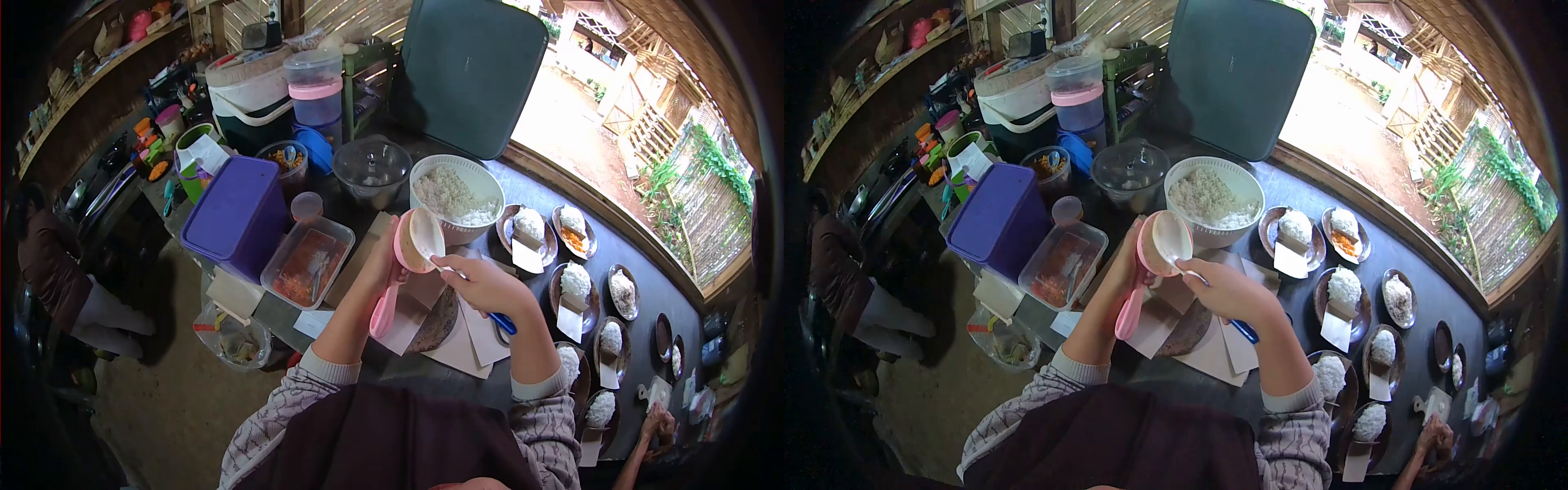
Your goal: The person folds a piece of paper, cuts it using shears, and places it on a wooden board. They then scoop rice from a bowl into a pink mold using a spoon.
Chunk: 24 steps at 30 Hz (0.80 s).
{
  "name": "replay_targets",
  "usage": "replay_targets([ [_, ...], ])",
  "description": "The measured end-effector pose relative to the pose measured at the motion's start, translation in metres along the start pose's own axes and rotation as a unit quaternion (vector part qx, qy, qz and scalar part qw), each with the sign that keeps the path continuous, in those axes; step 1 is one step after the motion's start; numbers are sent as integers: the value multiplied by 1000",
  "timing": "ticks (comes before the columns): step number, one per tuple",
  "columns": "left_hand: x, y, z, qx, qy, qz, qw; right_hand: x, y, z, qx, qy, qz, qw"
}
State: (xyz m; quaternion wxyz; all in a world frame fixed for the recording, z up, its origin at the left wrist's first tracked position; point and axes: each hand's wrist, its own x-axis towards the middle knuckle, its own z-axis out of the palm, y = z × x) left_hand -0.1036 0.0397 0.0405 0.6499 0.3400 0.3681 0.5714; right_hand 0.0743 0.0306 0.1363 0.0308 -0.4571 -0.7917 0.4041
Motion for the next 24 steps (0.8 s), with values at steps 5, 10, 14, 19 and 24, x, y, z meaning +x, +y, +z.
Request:
replay_targets([
  [5, 8, -4, -11, -26, -10, -21, 999, -14, -2, -10, 38, -6, 1, 999],
  [10, 12, -5, -14, -33, 6, 1, 999, -14, -1, 2, -23, 6, 45, 999],
  [14, 14, -13, -14, -22, 32, 13, 999, -4, 3, 14, 0, 12, 13, 1000],
  [19, 10, -11, -16, -59, -11, 45, 997, -3, -3, 19, 8, 18, 22, 1000],
  [24, 11, -16, -13, -68, 21, 57, 996, 0, -1, 21, 4, 18, 10, 1000],
])
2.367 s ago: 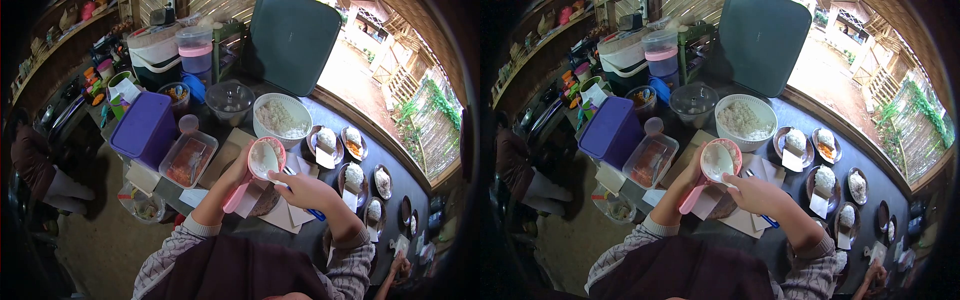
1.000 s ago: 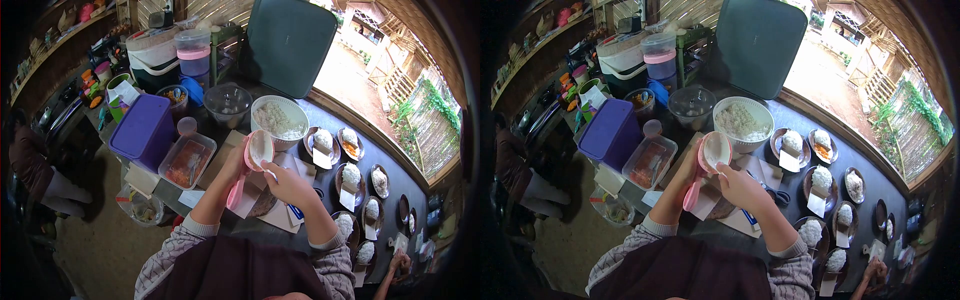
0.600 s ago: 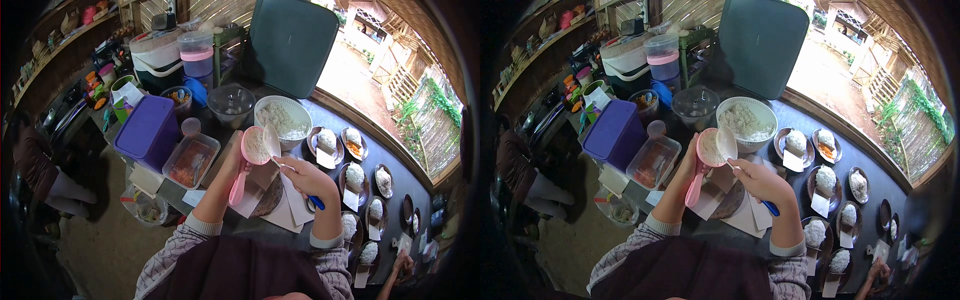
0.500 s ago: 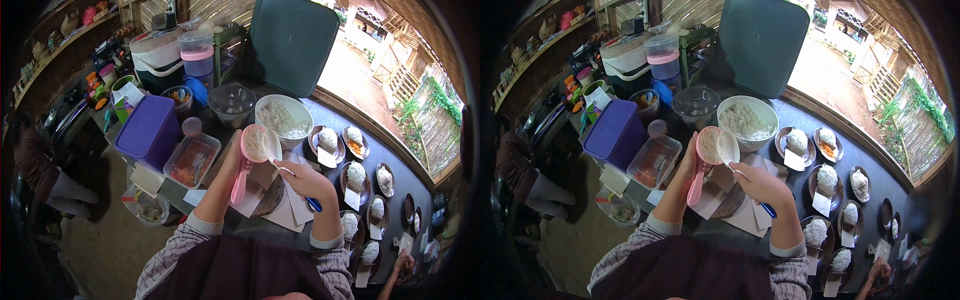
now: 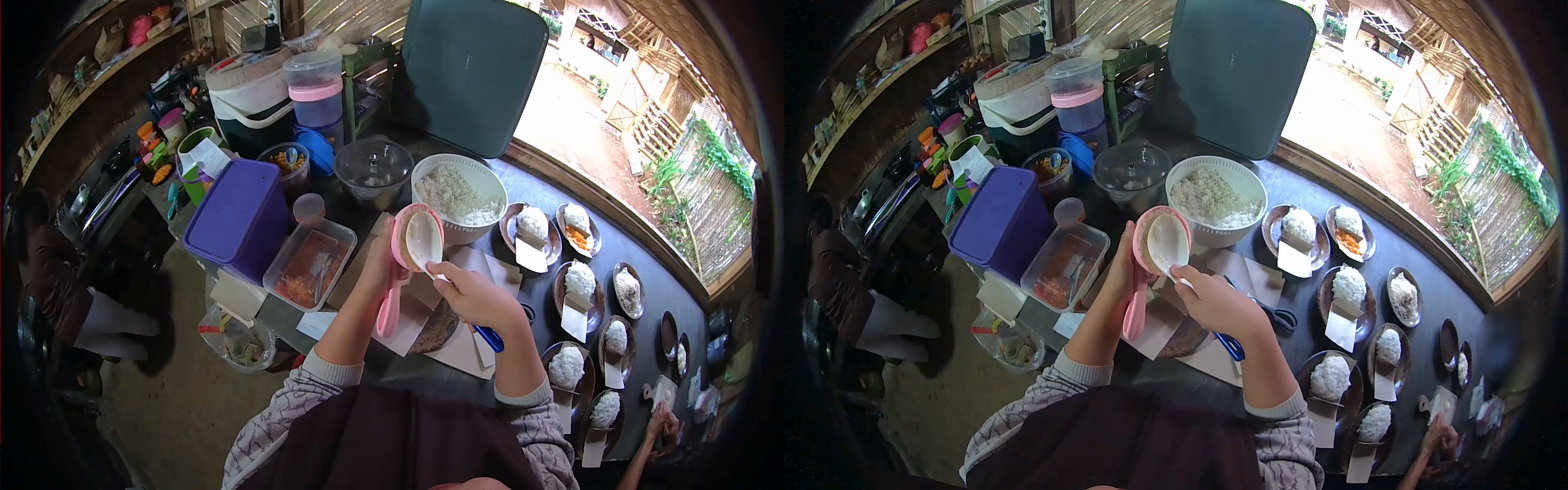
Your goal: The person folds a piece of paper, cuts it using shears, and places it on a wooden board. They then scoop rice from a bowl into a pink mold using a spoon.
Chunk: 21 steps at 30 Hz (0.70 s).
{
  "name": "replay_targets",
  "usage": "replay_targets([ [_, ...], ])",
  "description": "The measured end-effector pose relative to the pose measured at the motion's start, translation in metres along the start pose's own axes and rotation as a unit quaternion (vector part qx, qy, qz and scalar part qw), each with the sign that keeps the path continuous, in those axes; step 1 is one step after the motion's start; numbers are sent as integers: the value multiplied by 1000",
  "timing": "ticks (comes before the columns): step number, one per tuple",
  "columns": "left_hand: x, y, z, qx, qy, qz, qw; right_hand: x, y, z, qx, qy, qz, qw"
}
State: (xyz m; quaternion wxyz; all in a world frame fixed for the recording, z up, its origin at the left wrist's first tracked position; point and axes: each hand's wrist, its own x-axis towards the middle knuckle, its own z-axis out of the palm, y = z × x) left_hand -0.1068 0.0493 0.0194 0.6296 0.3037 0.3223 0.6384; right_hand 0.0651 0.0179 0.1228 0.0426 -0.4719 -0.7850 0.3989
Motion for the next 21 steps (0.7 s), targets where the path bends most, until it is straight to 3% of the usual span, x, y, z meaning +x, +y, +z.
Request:
replay_targets([
  [8, -8, 14, 9, 12, -7, 3, 1000, 2, 11, -2, 60, -2, -3, 998],
  [11, -1, 13, 4, 25, -10, -3, 1000, 1, 27, -15, 102, -47, -58, 992],
  [13, 0, 11, 3, 15, 1, -19, 1000, -13, 20, -22, 153, -14, -31, 988],
  [17, -1, 13, 7, 10, 33, -8, 999, -12, 29, -19, 244, -44, -26, 968],
  [21, -4, 10, 8, 15, 24, 5, 1000, 2, 27, 0, 264, -20, -40, 964],
])
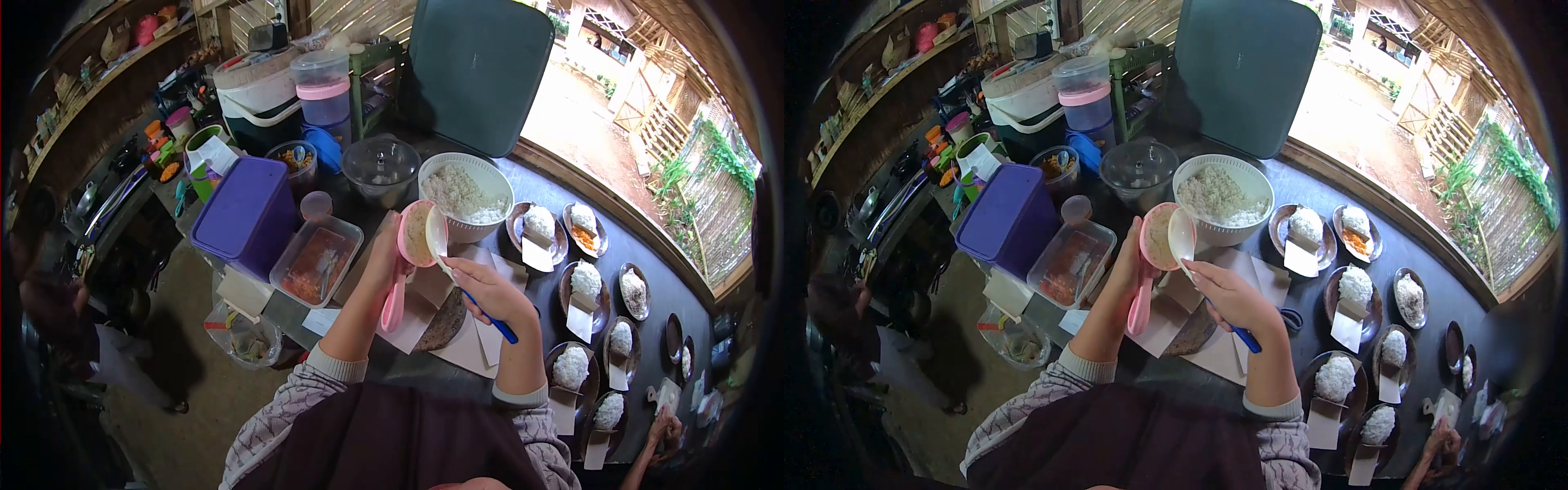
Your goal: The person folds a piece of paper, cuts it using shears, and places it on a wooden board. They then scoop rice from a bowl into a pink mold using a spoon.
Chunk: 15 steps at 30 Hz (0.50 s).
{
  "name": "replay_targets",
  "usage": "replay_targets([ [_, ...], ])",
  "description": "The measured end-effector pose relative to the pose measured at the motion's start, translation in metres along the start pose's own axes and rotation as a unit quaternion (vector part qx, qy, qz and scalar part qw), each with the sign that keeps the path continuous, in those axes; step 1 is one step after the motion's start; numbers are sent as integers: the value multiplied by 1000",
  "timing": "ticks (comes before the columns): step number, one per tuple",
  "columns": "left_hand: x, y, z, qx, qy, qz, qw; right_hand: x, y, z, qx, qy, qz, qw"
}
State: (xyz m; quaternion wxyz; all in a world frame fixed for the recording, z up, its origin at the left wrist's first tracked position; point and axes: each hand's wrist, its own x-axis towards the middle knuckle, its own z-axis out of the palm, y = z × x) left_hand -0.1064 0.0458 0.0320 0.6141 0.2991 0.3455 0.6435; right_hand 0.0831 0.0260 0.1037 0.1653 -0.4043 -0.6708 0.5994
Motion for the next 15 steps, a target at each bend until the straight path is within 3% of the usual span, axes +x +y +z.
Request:
replay_targets([
  [8, 8, -6, -20, 54, -65, -41, 996, 3, -7, 19, -111, 33, 26, 993],
  [11, 7, -6, -7, 6, -12, -30, 999, 3, -1, 18, -111, 44, 10, 993],
  [15, 0, 6, 2, 12, -25, -41, 999, 1, 10, 12, -89, 43, -4, 995],
])
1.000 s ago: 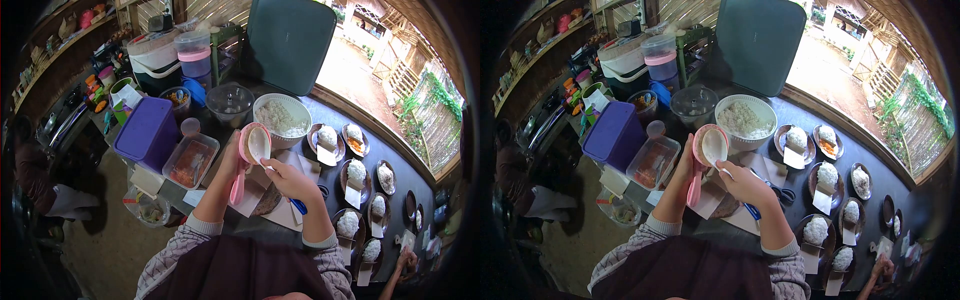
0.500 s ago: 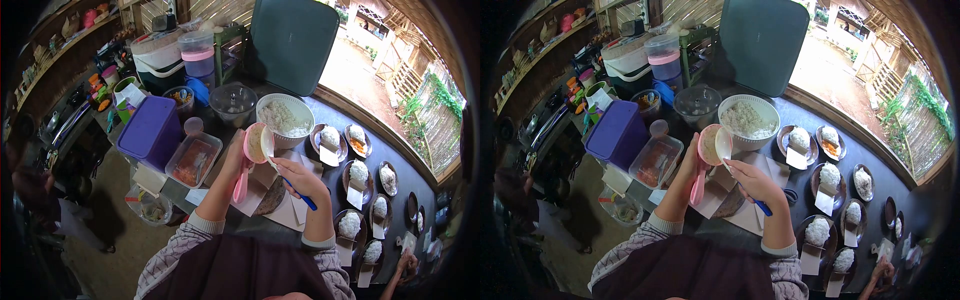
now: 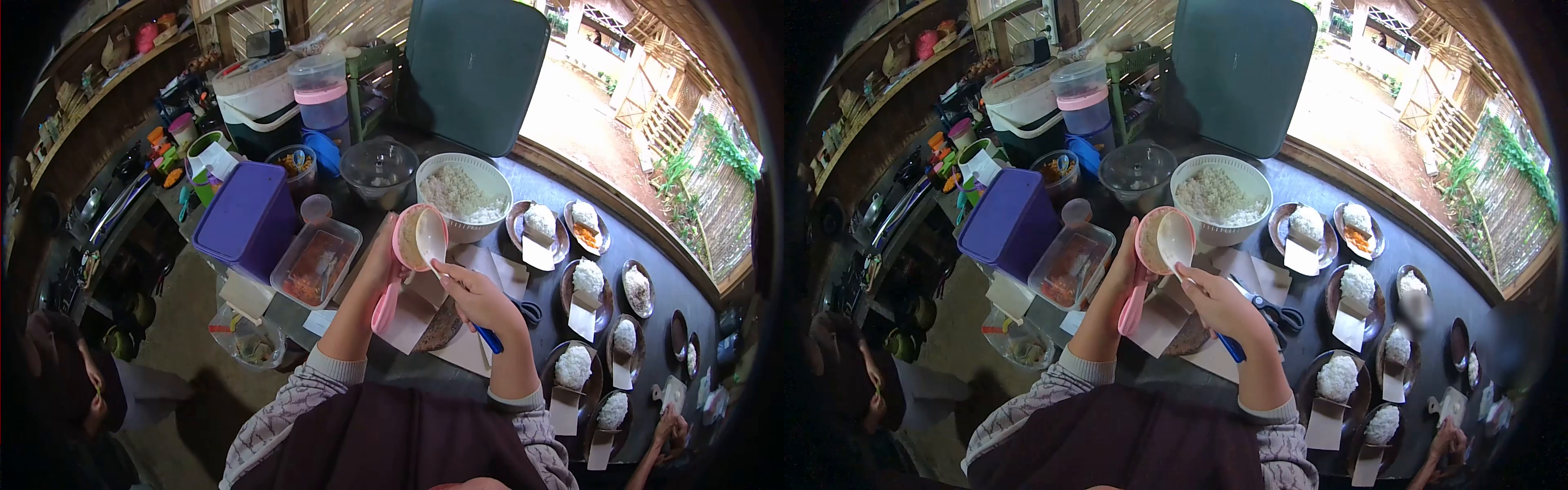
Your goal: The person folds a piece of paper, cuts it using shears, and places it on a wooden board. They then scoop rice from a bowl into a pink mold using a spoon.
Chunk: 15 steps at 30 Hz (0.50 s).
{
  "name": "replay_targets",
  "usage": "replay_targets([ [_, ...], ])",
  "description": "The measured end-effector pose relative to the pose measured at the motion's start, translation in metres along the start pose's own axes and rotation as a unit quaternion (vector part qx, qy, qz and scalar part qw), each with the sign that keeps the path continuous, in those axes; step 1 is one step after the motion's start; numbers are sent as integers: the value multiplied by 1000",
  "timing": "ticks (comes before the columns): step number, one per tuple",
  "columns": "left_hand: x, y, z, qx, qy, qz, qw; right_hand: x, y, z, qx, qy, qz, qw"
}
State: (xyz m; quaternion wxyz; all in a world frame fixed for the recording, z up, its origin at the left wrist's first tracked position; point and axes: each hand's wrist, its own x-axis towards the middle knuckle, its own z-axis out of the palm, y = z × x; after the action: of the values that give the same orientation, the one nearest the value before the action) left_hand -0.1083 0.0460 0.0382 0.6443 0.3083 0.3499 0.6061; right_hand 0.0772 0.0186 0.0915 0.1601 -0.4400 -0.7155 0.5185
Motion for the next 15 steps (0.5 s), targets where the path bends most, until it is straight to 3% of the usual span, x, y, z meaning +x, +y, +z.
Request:
replay_targets([
  [9, -1, -1, -6, 9, -33, -45, 998, -7, -9, 16, -111, 43, -63, 991],
  [11, -3, -1, 0, 21, 20, -26, 999, -11, -14, 17, -101, 35, -44, 993],
  [15, 1, -11, -6, 12, 18, -12, 1000, -13, -16, 19, -86, 33, -23, 995],
])
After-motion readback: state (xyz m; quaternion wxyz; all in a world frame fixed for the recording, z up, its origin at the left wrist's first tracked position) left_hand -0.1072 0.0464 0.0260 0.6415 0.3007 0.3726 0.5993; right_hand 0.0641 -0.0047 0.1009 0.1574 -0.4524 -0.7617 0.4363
